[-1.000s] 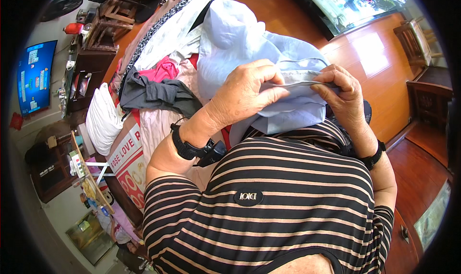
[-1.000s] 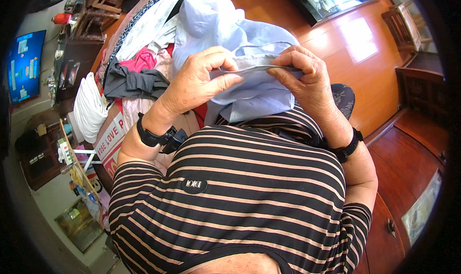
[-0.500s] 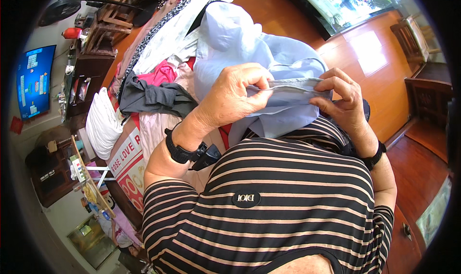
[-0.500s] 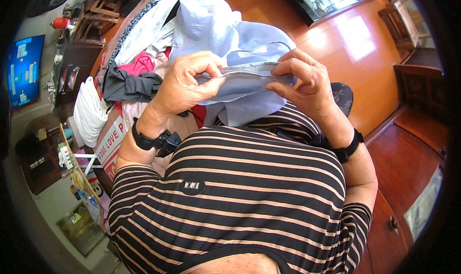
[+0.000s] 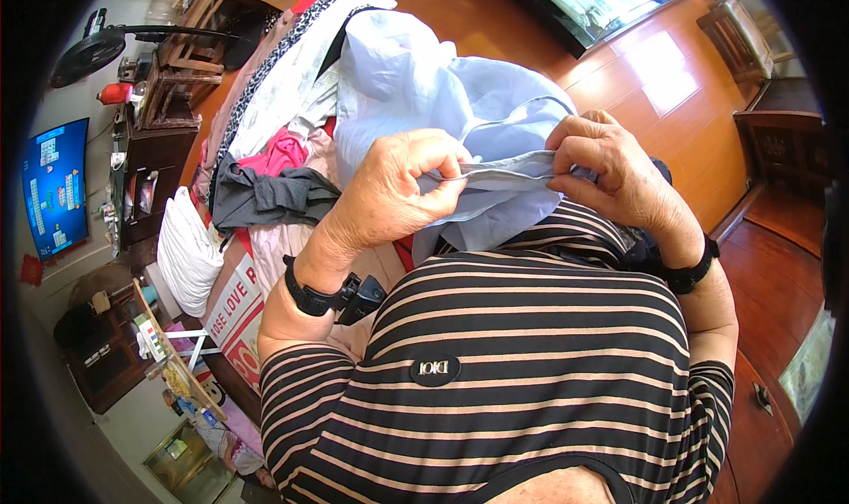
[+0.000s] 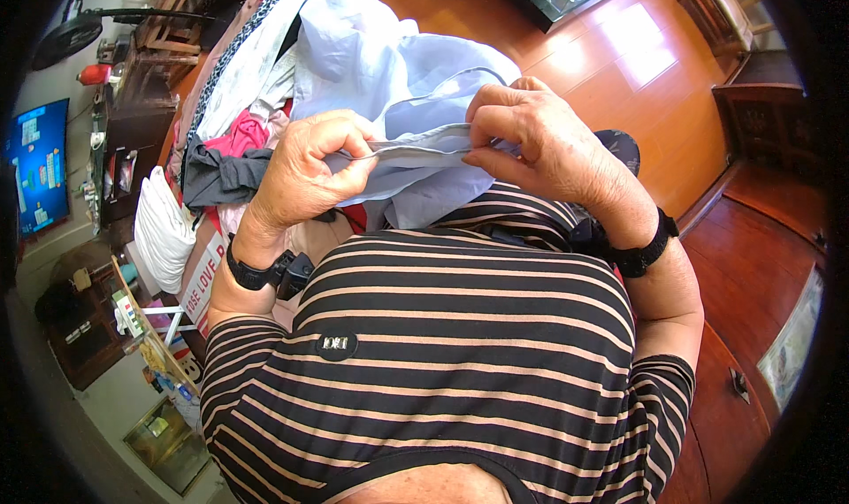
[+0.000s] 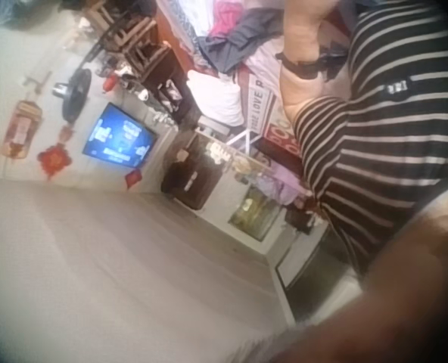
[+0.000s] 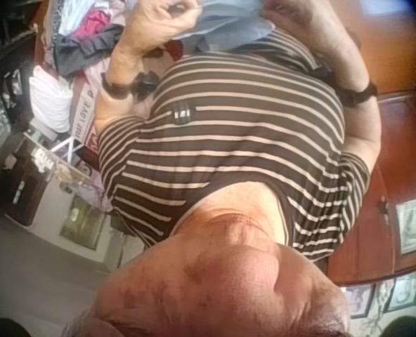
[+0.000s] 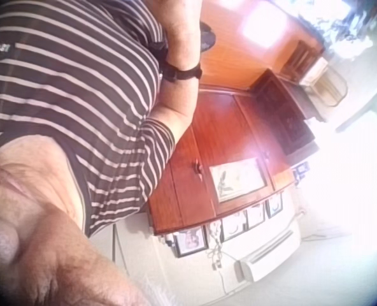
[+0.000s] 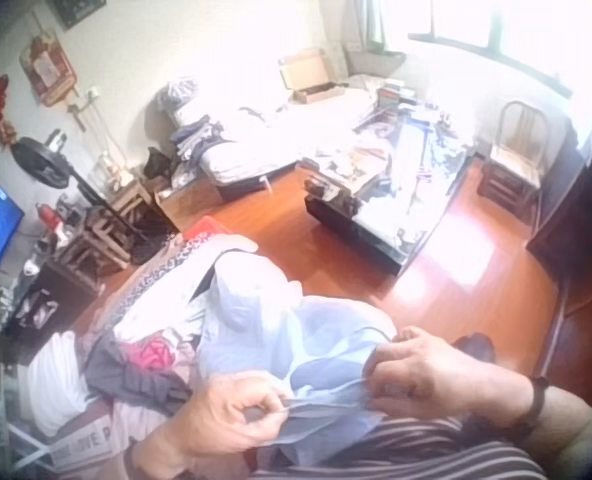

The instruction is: Fold various pieces of clothing and a pillowcase on a bed.

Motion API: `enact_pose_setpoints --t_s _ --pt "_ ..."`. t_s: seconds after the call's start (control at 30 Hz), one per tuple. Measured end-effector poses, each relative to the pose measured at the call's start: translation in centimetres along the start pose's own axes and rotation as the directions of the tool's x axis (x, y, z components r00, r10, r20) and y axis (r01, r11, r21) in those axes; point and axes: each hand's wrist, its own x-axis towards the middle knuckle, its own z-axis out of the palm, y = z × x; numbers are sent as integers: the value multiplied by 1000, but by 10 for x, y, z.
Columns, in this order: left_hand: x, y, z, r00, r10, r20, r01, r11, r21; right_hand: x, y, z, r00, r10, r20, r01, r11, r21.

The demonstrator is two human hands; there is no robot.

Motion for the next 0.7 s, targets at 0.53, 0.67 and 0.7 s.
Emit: enact_pose_setpoints --t_s 0.53,0.67,0.7 --pt "1 3 0 1000 30 0 -30 999 39 -8 2 -1 979 168 -114 -150 977 150" --pt "2 0 2 999 39 -16 -38 997 66 -9 -2 5 923 378 -69 -347 898 271" --pt "0 1 4 999 36 -17 -35 997 65 -7 -5 5 929 367 -48 -344 903 258"
